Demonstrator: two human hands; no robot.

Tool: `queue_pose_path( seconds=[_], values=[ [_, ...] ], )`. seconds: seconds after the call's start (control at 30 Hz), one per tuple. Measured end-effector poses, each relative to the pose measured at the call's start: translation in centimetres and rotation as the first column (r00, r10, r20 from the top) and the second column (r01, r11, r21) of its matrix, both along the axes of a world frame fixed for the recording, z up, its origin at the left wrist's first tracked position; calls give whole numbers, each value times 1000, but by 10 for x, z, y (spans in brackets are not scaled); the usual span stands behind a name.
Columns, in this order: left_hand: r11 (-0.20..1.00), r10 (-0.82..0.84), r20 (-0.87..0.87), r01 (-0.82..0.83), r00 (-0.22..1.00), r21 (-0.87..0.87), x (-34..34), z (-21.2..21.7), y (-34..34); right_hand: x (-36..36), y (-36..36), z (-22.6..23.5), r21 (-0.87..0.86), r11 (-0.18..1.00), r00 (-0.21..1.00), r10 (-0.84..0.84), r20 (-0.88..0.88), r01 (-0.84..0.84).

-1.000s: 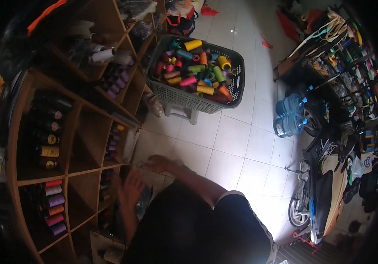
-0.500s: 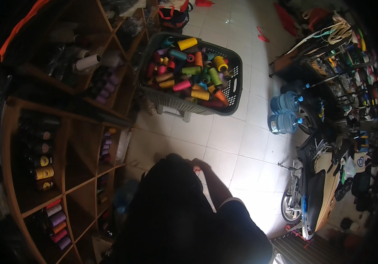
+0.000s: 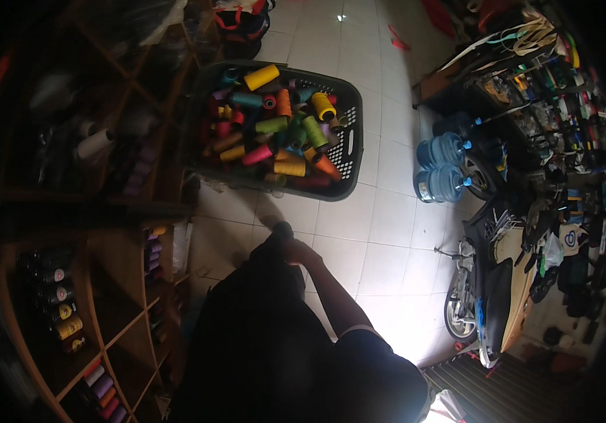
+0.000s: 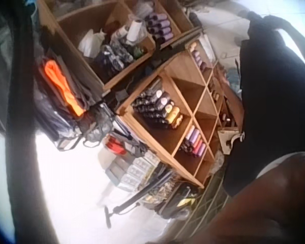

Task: The person picks up thread spools from a black plastic basket on the floor, inspects them, and places them onto a wooden shelf. The person handles spools of various colors one at a time, moving them from the basket to the shelf.

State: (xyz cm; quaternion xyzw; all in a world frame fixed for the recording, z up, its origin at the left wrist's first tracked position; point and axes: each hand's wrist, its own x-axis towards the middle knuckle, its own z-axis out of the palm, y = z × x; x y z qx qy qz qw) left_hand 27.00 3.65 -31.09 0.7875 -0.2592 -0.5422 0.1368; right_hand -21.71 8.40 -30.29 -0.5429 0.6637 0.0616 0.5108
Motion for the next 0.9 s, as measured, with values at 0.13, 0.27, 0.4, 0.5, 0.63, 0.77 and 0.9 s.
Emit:
queue_pose_path(
  seconds=[0.13,0.27,0.4,0.5,0.63,0.77,0.9],
  values=[
    [998,-45,-2,45,999,51,-45,-1,-9,-22,-50,54,-189,958,975,-223,-13,217],
    [976,-111,-41,117,993,182,-92,-10,17,-47,-99,81,-408,764,861,-387,329,499],
    [920,-180,-121,210,976,332,-135,-10,52,-82,-139,91,-557,514,736,-603,307,653],
    [898,-185,-142,226,972,377,-154,-3,63,-119,-158,65,-727,261,587,-775,235,635],
    [890,-171,-122,207,978,407,-159,13,71,-188,-175,17,-830,75,332,-933,137,553],
    [881,-163,-92,187,982,434,-154,24,75,-220,-205,-23,-815,-40,54,-995,87,578],
    [870,-168,-84,188,982,457,-151,26,78,-231,-225,-9,-564,-94,-37,-993,112,820]
  ],
)
